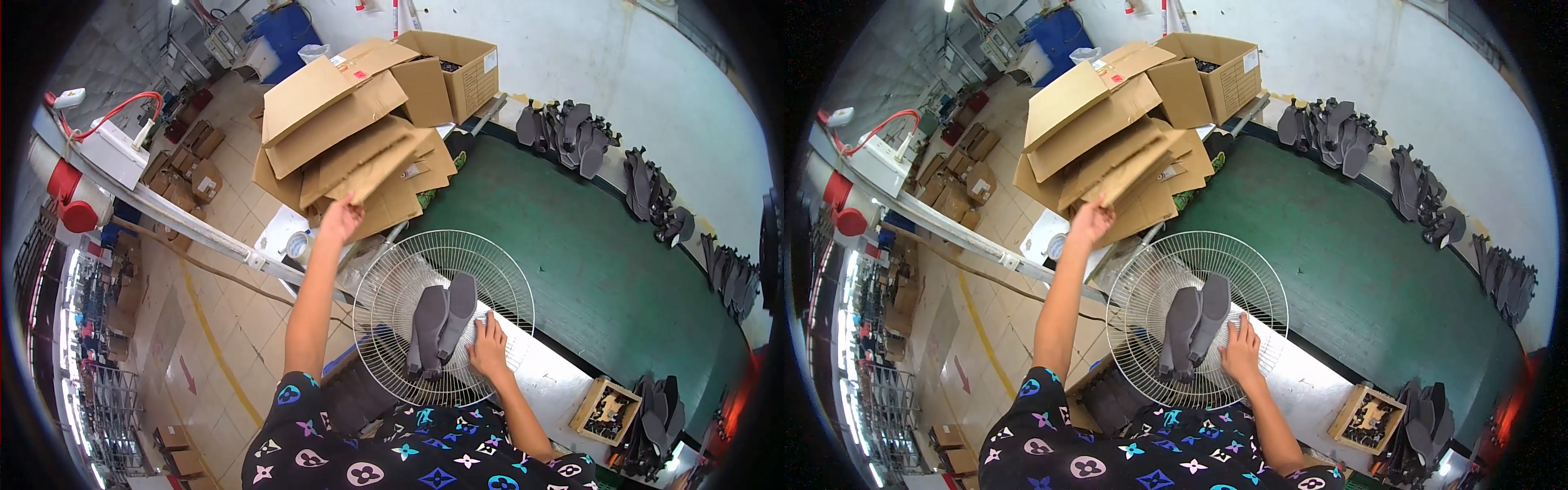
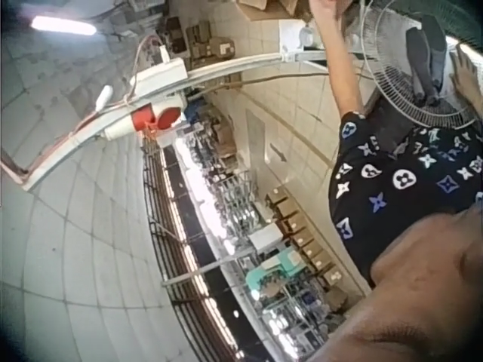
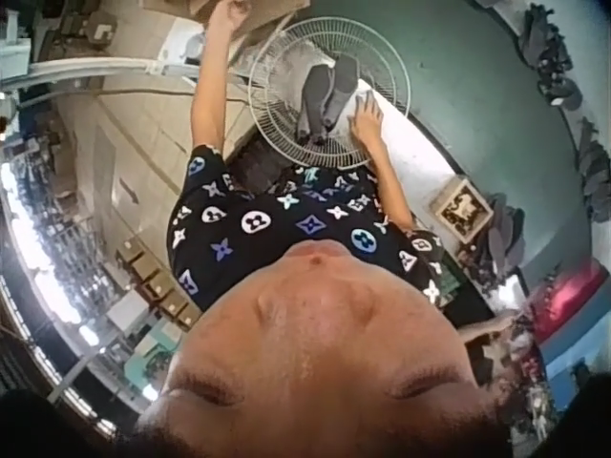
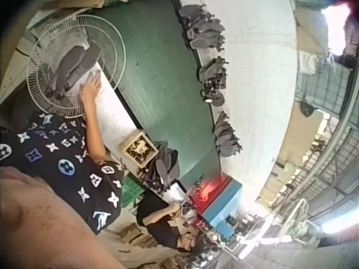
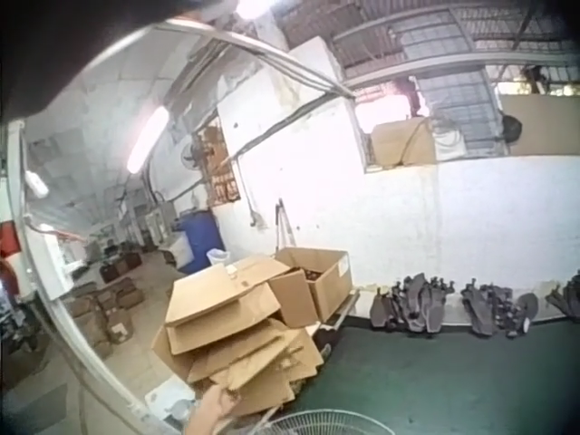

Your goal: Organizing shoe soles and hammering components into a shoe assembly at a factory workbench.

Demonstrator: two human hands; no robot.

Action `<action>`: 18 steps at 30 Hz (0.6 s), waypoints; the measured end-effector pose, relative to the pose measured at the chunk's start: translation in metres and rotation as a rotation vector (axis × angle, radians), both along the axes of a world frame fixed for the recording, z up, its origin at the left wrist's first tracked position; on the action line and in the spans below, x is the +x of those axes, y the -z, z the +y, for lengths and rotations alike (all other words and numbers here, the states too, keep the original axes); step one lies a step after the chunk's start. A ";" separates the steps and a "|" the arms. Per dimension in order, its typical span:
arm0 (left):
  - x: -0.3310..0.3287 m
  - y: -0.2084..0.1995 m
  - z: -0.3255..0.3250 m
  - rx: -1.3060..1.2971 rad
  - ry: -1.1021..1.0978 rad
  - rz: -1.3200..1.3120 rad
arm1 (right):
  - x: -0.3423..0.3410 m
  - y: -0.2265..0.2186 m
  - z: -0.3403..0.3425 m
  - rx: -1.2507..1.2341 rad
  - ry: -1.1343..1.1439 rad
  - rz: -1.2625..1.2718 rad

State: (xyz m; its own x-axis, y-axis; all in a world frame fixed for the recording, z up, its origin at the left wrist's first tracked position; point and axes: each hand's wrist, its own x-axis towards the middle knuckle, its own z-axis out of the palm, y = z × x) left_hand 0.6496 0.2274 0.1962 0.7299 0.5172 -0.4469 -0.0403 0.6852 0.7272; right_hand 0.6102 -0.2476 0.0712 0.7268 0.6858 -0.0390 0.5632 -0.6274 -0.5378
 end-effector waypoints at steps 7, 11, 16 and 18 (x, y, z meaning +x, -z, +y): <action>-0.022 -0.169 -0.054 -0.007 0.041 -0.350 | -0.001 0.004 -0.001 -0.019 0.005 -0.041; -0.088 -0.199 -0.102 0.108 0.312 -0.342 | -0.003 0.009 -0.004 -0.018 -0.006 -0.055; -0.205 -0.212 -0.148 0.544 0.644 -0.080 | 0.005 0.027 -0.008 0.012 -0.119 -0.048; -0.248 -0.204 -0.152 1.047 0.499 0.069 | 0.007 0.020 -0.008 0.060 -0.019 -0.024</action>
State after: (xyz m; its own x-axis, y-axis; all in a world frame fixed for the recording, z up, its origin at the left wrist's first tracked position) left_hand 0.4018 0.0749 0.4002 0.9476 0.3191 -0.0175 0.1263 -0.3238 0.9377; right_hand 0.6172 -0.2560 0.0510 0.7141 0.6998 0.0199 0.5877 -0.5838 -0.5602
